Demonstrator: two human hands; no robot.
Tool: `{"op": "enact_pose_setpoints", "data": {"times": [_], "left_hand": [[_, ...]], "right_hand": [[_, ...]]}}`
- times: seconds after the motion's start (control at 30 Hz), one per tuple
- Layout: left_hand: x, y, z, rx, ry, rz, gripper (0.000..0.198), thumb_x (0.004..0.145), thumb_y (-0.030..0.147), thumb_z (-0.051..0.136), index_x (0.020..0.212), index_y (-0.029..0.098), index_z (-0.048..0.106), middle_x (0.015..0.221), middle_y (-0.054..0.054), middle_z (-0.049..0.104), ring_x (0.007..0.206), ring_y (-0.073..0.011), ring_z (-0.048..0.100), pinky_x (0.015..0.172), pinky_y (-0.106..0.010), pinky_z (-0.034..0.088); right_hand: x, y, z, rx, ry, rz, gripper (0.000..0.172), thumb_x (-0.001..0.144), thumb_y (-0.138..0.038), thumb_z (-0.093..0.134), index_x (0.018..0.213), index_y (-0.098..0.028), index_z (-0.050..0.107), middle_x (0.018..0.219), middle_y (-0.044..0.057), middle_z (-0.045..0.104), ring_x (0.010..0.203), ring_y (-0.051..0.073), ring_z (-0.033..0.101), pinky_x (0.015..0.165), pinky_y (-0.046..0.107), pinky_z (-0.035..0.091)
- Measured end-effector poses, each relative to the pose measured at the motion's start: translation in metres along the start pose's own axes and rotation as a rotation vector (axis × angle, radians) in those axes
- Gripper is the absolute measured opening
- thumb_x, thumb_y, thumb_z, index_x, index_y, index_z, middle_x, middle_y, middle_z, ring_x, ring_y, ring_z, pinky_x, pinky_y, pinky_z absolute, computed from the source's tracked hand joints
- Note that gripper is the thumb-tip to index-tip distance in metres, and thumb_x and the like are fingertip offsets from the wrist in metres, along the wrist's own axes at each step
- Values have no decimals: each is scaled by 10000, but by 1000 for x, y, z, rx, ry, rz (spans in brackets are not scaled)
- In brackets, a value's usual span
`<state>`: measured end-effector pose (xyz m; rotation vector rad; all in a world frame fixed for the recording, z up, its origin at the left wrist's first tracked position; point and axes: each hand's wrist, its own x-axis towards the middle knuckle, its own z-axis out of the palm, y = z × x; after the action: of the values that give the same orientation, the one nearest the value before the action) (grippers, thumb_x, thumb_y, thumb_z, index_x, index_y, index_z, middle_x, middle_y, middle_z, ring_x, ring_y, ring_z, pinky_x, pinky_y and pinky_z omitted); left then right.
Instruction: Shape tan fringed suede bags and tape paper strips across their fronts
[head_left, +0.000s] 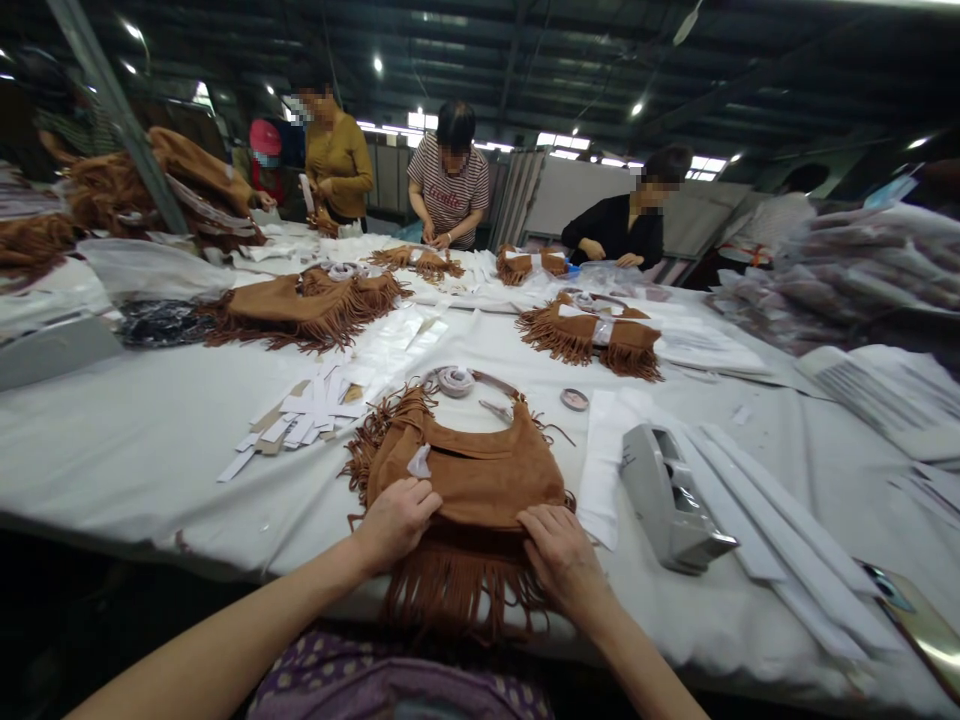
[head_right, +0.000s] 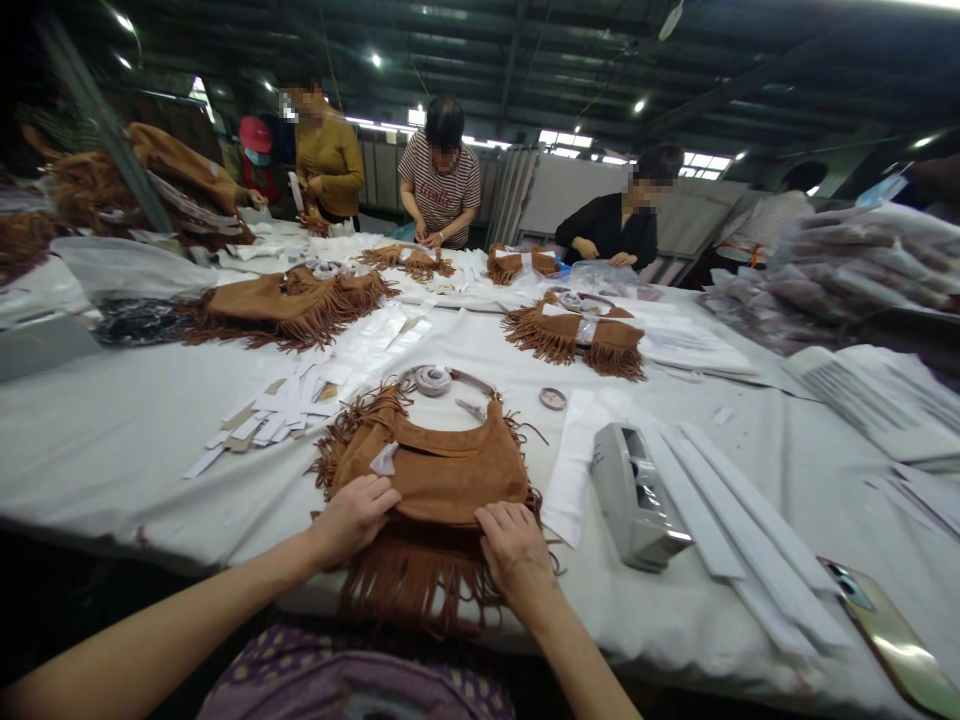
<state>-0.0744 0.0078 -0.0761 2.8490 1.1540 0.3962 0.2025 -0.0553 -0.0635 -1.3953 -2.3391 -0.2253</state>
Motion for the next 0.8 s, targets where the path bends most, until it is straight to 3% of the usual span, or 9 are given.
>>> {"op": "enact_pose_setpoints", "data": {"times": [0.2,0.47,0.57,0.67,0.73,0.8], "left_hand": [[-2,-17,-7,-77,-63,77,30,877,216,542,902,198,545,925,-42,563,874,-210,490,774,-327,383],[-27,-43,-17,-141,-140,60,164,863,349,606,911,202,551,955,-34,564,907,-209,481,802,-329,364],[-27,-36,-17,-126,-133,15,188,855,357,610,934,196,553,960,-46,564,912,-222,486,811,-343,379],[-21,-18,-14,-87,-52,-25,420,826,340,642,1186,182,491,1055,-87,562,950,-256,491,824,-383,398],[-17,-6,-10,-68,34,17,541,836,301,628,1314,196,400,1137,-111,540,995,-267,495,845,-403,401],[-14,4,-4,-47,106,104,441,882,261,558,1301,229,426,1153,-108,534,1000,-253,506,855,-403,399]], "right_hand": [[1,7,4,33,-21,-31,279,832,-70,404,1034,-160,575,928,86,635,892,218,545,844,383,459],[1,12,8,4,-61,-56,251,876,-62,380,1008,-153,574,882,76,633,860,205,552,826,355,476],[3,6,6,-30,-10,-51,277,877,-91,404,1094,-151,565,924,90,645,874,221,566,844,395,482],[5,-8,2,-30,65,-75,313,886,-170,476,1194,-161,530,1042,110,643,965,245,573,910,451,465],[7,-18,2,4,90,-113,277,890,-189,511,1163,-181,552,1064,103,641,989,235,574,909,427,473],[9,-26,6,31,102,-136,251,897,-168,502,1139,-189,568,1046,94,647,971,215,580,887,390,487]]}}
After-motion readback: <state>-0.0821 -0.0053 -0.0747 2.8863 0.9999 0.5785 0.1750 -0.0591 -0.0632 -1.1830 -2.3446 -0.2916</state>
